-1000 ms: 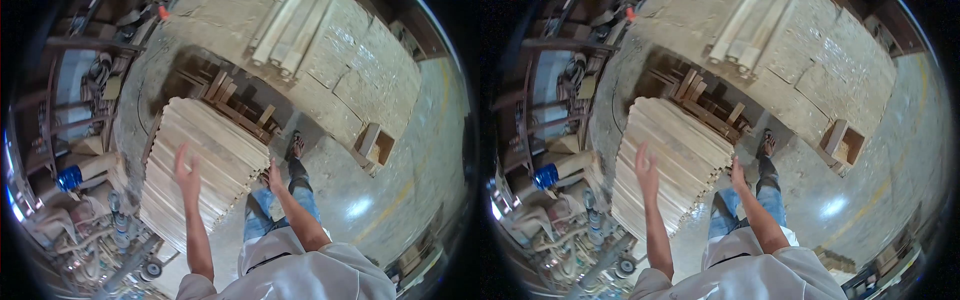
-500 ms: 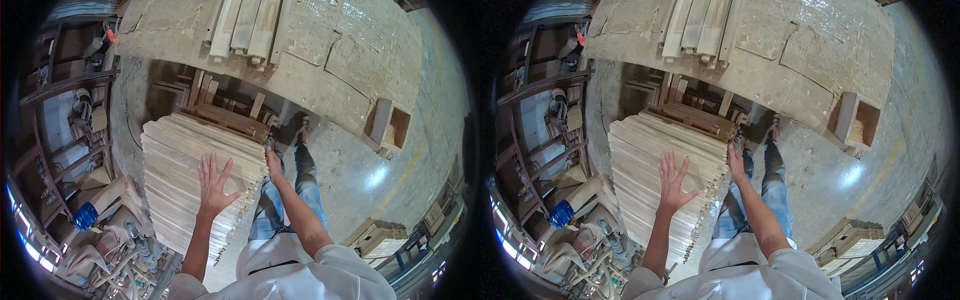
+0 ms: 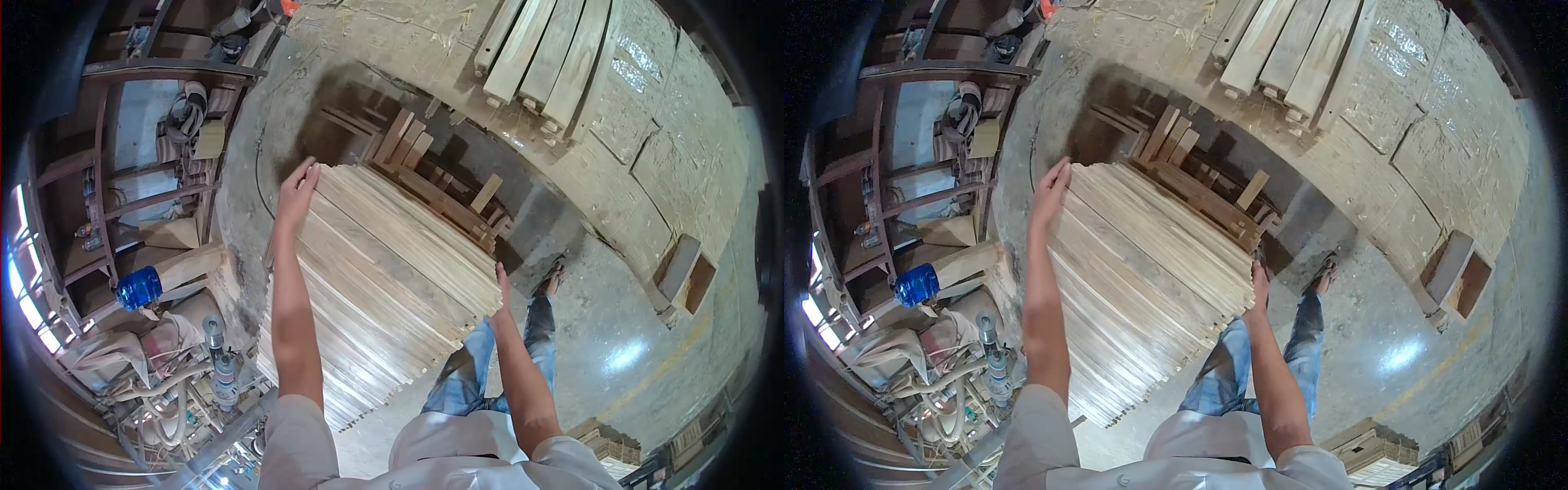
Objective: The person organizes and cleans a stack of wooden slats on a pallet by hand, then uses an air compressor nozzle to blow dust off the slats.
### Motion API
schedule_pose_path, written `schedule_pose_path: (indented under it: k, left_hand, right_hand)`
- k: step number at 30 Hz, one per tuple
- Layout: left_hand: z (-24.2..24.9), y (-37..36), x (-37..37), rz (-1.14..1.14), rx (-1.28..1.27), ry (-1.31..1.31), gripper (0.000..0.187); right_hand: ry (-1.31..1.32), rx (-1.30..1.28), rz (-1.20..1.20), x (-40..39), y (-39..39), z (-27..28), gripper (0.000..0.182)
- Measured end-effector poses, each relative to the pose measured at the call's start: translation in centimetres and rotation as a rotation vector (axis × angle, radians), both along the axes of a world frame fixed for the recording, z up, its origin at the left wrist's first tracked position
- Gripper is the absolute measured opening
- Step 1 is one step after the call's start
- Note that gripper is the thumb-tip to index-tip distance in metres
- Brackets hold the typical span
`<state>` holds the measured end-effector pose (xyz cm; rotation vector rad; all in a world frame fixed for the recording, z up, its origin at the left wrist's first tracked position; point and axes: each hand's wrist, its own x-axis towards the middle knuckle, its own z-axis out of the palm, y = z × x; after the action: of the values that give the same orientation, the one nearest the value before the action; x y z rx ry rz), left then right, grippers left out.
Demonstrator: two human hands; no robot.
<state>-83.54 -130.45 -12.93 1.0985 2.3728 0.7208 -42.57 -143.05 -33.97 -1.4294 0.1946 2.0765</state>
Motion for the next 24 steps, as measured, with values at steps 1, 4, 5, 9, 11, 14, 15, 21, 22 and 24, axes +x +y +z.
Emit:
schedule_pose_path:
  k: [1, 4, 5, 9, 11, 14, 15, 21, 22, 24]
  left_hand:
    - [-0.3, 0.6, -1.7, -0.025, -0.131, -0.146, 0.057]
    - [0.3, 1.6, -2.2, -0.078, -0.282, -0.301, 0.050]
    - [0.3, 1.6, -2.2, -0.063, -0.320, -0.316, 0.050]
    - [-0.1, 2.3, -3.7, -0.012, -0.469, -0.583, 0.056]
    - [-0.4, 3.4, -3.2, 0.015, -0.534, -0.642, 0.062]
    - [-1.0, 4.1, -4.0, 0.001, -0.665, -0.699, 0.079]
    - [-1.0, 4.3, -3.6, 0.036, -0.671, -0.742, 0.079]
    - [-3.5, 3.3, -4.4, 0.041, -0.617, -0.715, 0.071]
    - [-3.6, 3.3, -4.6, 0.012, -0.617, -0.696, 0.067]
    - [-4.2, 3.0, -4.6, -0.009, -0.627, -0.665, 0.063]
  right_hand:
    - [-0.025, 0.013, -0.020, 0.0, -0.2, -0.1, 0.052]
    - [-0.087, 0.061, -0.007, 0.6, -0.7, -0.5, 0.055]
    - [-0.100, 0.102, 0.031, 0.8, -0.8, -0.2, 0.056]
    - [-0.084, 0.041, -0.043, 0.4, 0.0, 3.1, 0.064]
    - [-0.075, 0.028, -0.017, 0.8, 1.3, 5.8, 0.072]
    - [0.016, 0.039, 0.023, 0.5, 2.2, 8.5, 0.086]
    - [0.026, 0.038, -0.012, 0.4, 2.1, 8.6, 0.087]
    - [0.044, 0.083, -0.078, 0.3, 1.1, 10.0, 0.089]
    - [0.033, 0.046, -0.109, 0.3, 0.9, 9.9, 0.090]
    - [0.025, 0.009, -0.137, 0.6, 0.4, 9.9, 0.091]
